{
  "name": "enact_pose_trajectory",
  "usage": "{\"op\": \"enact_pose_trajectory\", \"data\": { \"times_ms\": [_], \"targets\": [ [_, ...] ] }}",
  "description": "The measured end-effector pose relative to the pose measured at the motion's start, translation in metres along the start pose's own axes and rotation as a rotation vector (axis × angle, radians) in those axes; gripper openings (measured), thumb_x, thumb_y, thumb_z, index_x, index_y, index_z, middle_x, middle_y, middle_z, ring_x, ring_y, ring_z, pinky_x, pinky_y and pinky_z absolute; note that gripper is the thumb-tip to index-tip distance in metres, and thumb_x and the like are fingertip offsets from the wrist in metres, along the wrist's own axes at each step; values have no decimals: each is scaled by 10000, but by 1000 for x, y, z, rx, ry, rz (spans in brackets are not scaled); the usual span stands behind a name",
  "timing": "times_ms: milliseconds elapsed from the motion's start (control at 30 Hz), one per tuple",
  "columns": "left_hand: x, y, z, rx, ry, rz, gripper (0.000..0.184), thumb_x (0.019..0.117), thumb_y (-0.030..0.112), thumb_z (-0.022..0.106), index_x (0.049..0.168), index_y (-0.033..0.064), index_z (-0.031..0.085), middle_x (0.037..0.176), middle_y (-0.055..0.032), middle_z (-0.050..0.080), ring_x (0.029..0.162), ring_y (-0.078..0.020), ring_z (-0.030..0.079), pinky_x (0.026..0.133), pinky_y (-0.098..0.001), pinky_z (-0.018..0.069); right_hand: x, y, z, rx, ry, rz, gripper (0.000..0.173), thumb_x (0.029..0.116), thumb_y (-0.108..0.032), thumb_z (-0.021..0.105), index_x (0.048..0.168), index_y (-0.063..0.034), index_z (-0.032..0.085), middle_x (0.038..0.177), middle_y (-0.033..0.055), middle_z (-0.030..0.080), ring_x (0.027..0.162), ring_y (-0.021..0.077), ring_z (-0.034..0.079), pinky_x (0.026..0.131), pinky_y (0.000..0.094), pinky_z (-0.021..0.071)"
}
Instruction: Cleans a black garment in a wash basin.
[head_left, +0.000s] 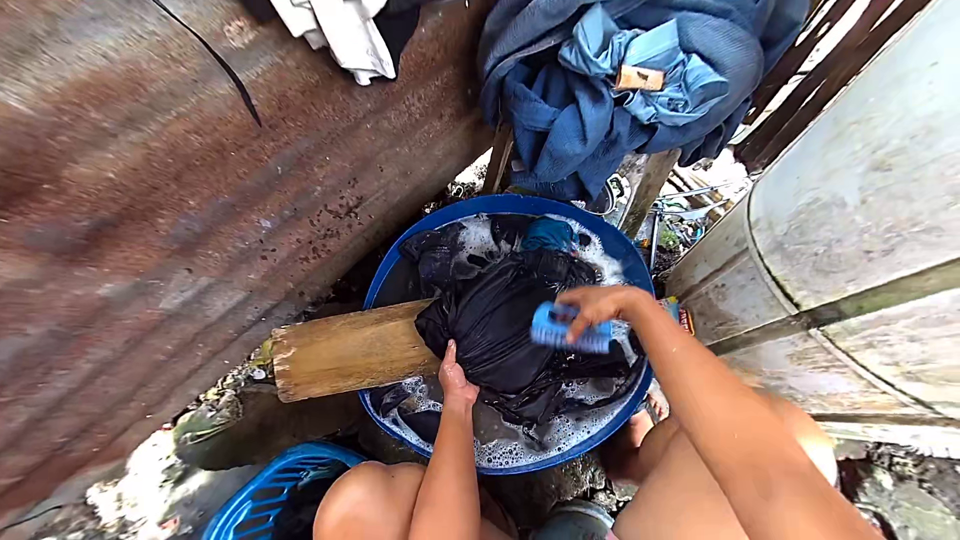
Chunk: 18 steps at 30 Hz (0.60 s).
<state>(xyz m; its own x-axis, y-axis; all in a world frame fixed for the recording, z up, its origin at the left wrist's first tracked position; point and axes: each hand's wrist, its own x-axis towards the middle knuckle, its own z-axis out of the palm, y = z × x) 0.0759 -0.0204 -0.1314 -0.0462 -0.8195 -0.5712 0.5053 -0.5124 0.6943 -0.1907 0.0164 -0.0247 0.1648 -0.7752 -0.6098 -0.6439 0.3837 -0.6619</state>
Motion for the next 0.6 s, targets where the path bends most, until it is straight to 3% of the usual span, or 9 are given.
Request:
{"op": "enact_pose_trajectory", "data": {
  "times_ms": [33, 100, 200, 233, 300, 400, 467, 533, 600],
  "targets": [
    [0, 0, 0, 4, 2, 2, 404, 1123, 327, 340, 1386, 63, 497, 1254, -128, 640, 1126, -204, 641, 944, -444, 545, -1, -9, 24, -165, -156, 2, 417, 862, -3, 781, 1227, 95, 606, 1099, 260, 655, 990, 351, 643, 891, 537, 514],
    [-1, 1, 3, 19, 8, 7, 415, 1124, 327, 345, 1409, 61, 484, 1301, -131, 620, 1166, -204, 623, 972, -448, 531, 8, -14, 72, -462, -328, 79, 528, 855, -75, 819, 1317, 68, 606, 1238, 326, 637, 1173, 491, 601, 976, 694, 438],
    [-3, 3, 3, 38, 16, 4, 430, 1124, 331, 345, 1438, 64, 467, 1361, -138, 592, 1222, -211, 597, 1010, -458, 508, 24, 15, 117, -484, -205, 120, 674, 841, -72, 815, 1435, 25, 514, 1376, 336, 569, 1338, 552, 477, 1053, 765, 351],
    [-3, 3, 2, 40, 5, 5, 432, 1126, 331, 338, 1442, 64, 461, 1366, -140, 588, 1227, -213, 594, 1016, -459, 504, 27, 28, 127, -439, -121, 103, 686, 837, -59, 805, 1452, 10, 509, 1413, 327, 546, 1386, 554, 417, 1085, 770, 302],
    [-3, 3, 3, 45, -8, 4, 434, 1126, 334, 330, 1442, 65, 459, 1363, -140, 590, 1223, -214, 597, 1013, -461, 507, 27, 45, 142, -380, 4, 99, 616, 863, -36, 744, 1436, 21, 524, 1438, 320, 528, 1402, 536, 409, 1108, 733, 324],
    [-3, 2, 2, 65, -2, 19, 441, 1127, 324, 337, 1454, 54, 457, 1402, -147, 570, 1259, -220, 578, 1042, -461, 491, 21, 36, 146, -275, -21, 230, 547, 975, -112, 652, 1437, 126, 482, 1490, 357, 465, 1430, 501, 414, 1164, 667, 314],
    [-4, 3, 0, 73, 1, 36, 439, 1128, 312, 345, 1461, 48, 454, 1418, -155, 559, 1278, -225, 566, 1058, -460, 480, 20, 20, 125, -267, -113, 259, 496, 953, -185, 703, 1283, 165, 586, 1353, 375, 565, 1316, 503, 525, 1093, 677, 380],
    [-4, 3, -1, 69, -5, 28, 441, 1128, 323, 342, 1455, 50, 456, 1402, -155, 568, 1260, -226, 577, 1039, -463, 491, 12, 4, 93, -178, -164, 168, 421, 906, -91, 752, 1187, 189, 610, 1211, 377, 610, 1171, 485, 579, 1020, 657, 415],
    [-3, 3, 1, 56, 0, 15, 441, 1126, 333, 345, 1444, 51, 463, 1382, -151, 579, 1238, -225, 587, 1023, -459, 500, 9, 0, 68, -108, -170, -10, 306, 856, 2, 754, 1082, 158, 621, 1019, 276, 633, 957, 341, 594, 892, 545, 469]
  ]
}}
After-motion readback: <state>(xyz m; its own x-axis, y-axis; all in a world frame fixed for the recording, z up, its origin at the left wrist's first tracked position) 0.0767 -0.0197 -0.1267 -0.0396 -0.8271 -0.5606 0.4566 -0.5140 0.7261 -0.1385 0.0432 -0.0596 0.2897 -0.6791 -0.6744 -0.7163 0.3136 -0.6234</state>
